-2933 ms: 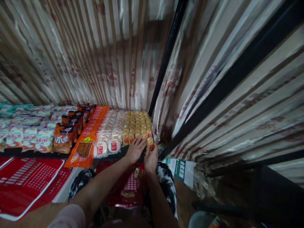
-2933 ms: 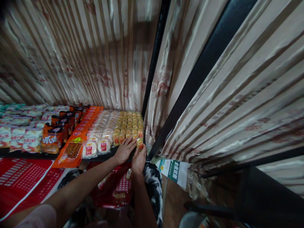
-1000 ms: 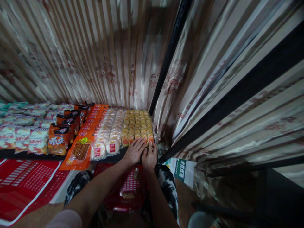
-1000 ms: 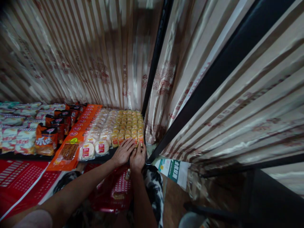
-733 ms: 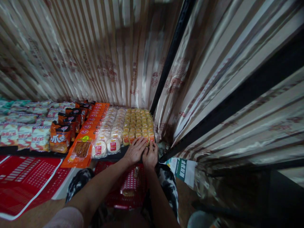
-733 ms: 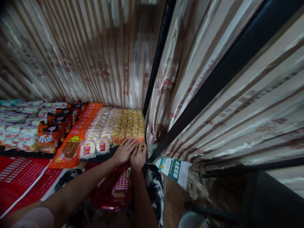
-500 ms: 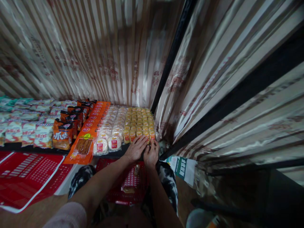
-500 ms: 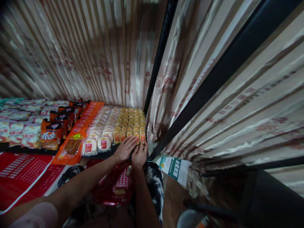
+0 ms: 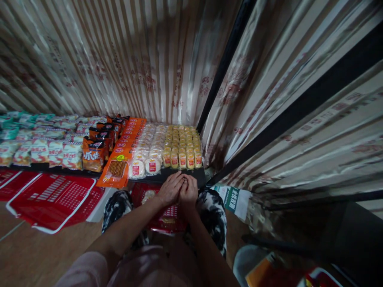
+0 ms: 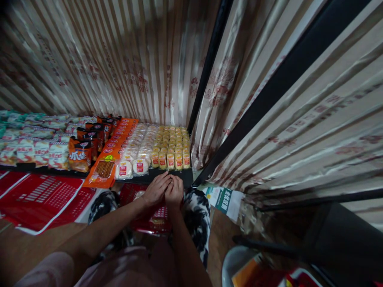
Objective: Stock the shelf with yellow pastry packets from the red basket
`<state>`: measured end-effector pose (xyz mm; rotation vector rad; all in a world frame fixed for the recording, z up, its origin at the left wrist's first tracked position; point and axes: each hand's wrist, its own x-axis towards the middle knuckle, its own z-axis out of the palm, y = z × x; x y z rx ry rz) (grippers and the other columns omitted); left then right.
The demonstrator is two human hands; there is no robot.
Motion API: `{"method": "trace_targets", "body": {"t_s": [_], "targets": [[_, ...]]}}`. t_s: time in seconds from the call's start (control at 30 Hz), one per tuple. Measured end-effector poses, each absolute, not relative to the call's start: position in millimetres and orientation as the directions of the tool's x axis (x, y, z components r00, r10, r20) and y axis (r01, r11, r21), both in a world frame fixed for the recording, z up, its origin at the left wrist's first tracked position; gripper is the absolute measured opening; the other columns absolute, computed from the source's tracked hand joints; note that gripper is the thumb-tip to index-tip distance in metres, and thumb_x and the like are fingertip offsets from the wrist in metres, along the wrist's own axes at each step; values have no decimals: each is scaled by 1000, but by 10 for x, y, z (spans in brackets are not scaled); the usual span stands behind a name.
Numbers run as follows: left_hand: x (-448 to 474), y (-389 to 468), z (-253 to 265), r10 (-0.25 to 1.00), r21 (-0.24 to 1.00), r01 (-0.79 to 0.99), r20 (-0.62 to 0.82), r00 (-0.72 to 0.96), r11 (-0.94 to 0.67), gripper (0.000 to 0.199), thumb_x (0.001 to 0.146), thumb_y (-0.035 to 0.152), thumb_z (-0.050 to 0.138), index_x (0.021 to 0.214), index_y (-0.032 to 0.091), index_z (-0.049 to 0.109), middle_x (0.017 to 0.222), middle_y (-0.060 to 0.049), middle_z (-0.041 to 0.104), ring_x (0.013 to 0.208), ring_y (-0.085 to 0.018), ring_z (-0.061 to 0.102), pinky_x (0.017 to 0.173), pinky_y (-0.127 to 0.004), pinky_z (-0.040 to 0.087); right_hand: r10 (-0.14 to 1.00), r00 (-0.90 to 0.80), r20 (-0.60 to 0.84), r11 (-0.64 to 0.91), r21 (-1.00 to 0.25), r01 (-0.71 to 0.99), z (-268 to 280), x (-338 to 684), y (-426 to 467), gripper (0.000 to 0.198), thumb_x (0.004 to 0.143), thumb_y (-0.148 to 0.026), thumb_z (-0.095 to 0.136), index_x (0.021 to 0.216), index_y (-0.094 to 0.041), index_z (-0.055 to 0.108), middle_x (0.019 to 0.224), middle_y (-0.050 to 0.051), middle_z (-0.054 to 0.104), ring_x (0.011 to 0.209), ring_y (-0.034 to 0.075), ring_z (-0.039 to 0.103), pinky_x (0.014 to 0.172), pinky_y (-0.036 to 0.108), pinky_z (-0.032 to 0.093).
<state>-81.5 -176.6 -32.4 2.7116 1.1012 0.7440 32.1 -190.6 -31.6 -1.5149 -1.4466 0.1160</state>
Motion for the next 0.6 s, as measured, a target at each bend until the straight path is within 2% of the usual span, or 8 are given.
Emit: {"method": "trace_targets", "body": {"t_s": [0.17, 0.23, 0.4, 0.5, 0.6], "targets": [[-1024, -2094, -520, 701, 357, 604, 406, 587, -712, 39, 91, 21, 34, 128, 13, 41, 133, -14, 46, 134, -22, 24, 104, -45, 35, 840, 162, 518, 252, -637, 728, -457, 198, -2150, 32, 85, -16, 29, 93, -14, 61, 91, 10, 60, 91, 18, 52, 86, 36, 43], [-1085, -2219, -621, 729, 384, 620, 381, 568, -684, 39, 90, 21, 35, 129, 15, 40, 135, -12, 44, 134, -22, 24, 103, -45, 36, 870, 153, 469, 228, -657, 719, -542, 148, -2241, 33, 85, -17, 28, 94, -15, 60, 94, 10, 60, 93, 18, 51, 87, 37, 42], [-1175, -2426, -820, 799, 473, 647, 293, 525, -598, 41, 87, 21, 40, 128, 12, 41, 133, -16, 45, 131, -24, 30, 103, -46, 36, 932, 149, 331, 131, -689, 712, -817, 18, -2421, 33, 85, -20, 29, 99, -16, 59, 99, 10, 62, 97, 20, 53, 89, 38, 40], [-1190, -2465, -877, 841, 538, 685, 89, 533, -491, 38, 84, 16, 42, 120, 11, 49, 123, -15, 53, 120, -23, 45, 101, -41, 38, 988, 129, 83, -43, -657, 752, -980, -31, -2473, 30, 83, -16, 34, 93, -14, 62, 94, 13, 65, 91, 21, 58, 84, 35, 42], [-1204, -2471, -938, 833, 543, 797, -289, 472, -264, 36, 77, 10, 45, 111, 12, 56, 112, -14, 60, 106, -23, 55, 92, -35, 44, 979, 32, -200, -145, -583, 799, -1097, -46, -2484, 22, 80, -11, 42, 77, -14, 64, 75, 11, 66, 75, 19, 61, 70, 28, 44]]}}
